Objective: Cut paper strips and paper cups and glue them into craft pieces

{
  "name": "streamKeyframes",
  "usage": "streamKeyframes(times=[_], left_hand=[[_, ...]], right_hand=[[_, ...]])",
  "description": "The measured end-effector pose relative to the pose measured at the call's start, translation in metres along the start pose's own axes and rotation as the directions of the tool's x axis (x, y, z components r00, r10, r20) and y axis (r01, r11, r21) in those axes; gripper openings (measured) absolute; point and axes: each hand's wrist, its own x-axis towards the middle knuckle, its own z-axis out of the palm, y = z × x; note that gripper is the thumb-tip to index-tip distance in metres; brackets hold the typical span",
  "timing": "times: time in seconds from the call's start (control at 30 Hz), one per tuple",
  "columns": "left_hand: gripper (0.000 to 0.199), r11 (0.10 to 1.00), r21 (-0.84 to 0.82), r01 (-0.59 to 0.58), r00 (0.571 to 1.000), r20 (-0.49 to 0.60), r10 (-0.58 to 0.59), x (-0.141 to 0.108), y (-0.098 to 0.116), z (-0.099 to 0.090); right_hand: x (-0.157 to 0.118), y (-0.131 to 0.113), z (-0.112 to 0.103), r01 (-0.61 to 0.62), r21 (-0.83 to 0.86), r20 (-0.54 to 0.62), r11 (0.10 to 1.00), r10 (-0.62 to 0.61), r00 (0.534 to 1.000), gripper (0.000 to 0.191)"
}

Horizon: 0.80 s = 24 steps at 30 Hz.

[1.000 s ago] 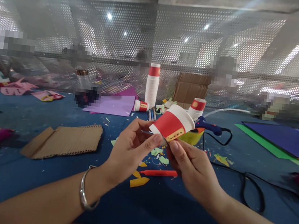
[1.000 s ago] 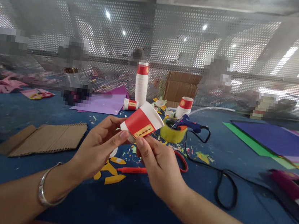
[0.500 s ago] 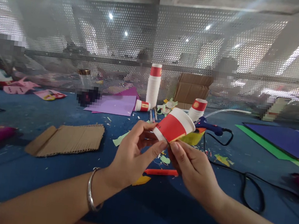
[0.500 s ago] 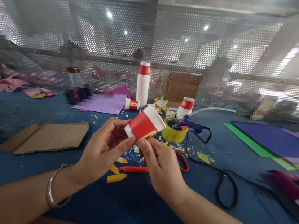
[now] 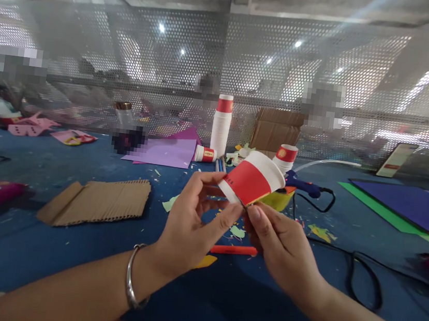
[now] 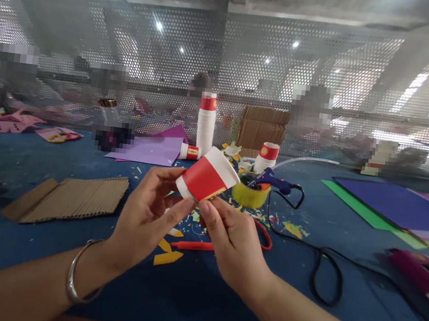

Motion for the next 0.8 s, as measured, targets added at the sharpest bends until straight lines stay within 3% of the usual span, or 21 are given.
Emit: streamKeyframes(times=[0.1, 0.2, 0.43, 0.8], left_hand=[[0.041, 0.961, -0.201, 0.188, 0.981, 0.003, -0.191, 0.0033, 0.0023, 0.0028], [0.033, 0.916, -0.294, 0.272, 0.960, 0.020, -0.278, 0.0055, -0.0003, 0.0030], [0.025, 0.958, -0.219, 0.186, 0.981, -0.017, -0.194, 0.0013, 0.0028, 0.0041], [0.023, 0.968, -0.167, 0.188, 0.982, 0.005, -0.190, 0.0034, 0.0050, 0.0031]], right_hand=[[0.0030, 0.0002, -0.0013, 0.000, -0.031, -0.007, 1.000, -0.001, 1.000, 0.047], [0.0052, 0.0017, -0.0018, 0.005, -0.041, -0.011, 0.999, -0.006, 1.000, 0.048], [-0.0009, 0.0001, -0.0021, 0.044, -0.083, -0.015, 0.996, -0.046, 0.999, 0.047], [0.0011, 0.0049, -0.0041, 0.048, -0.118, -0.006, 0.992, -0.049, 0.999, 0.045]])
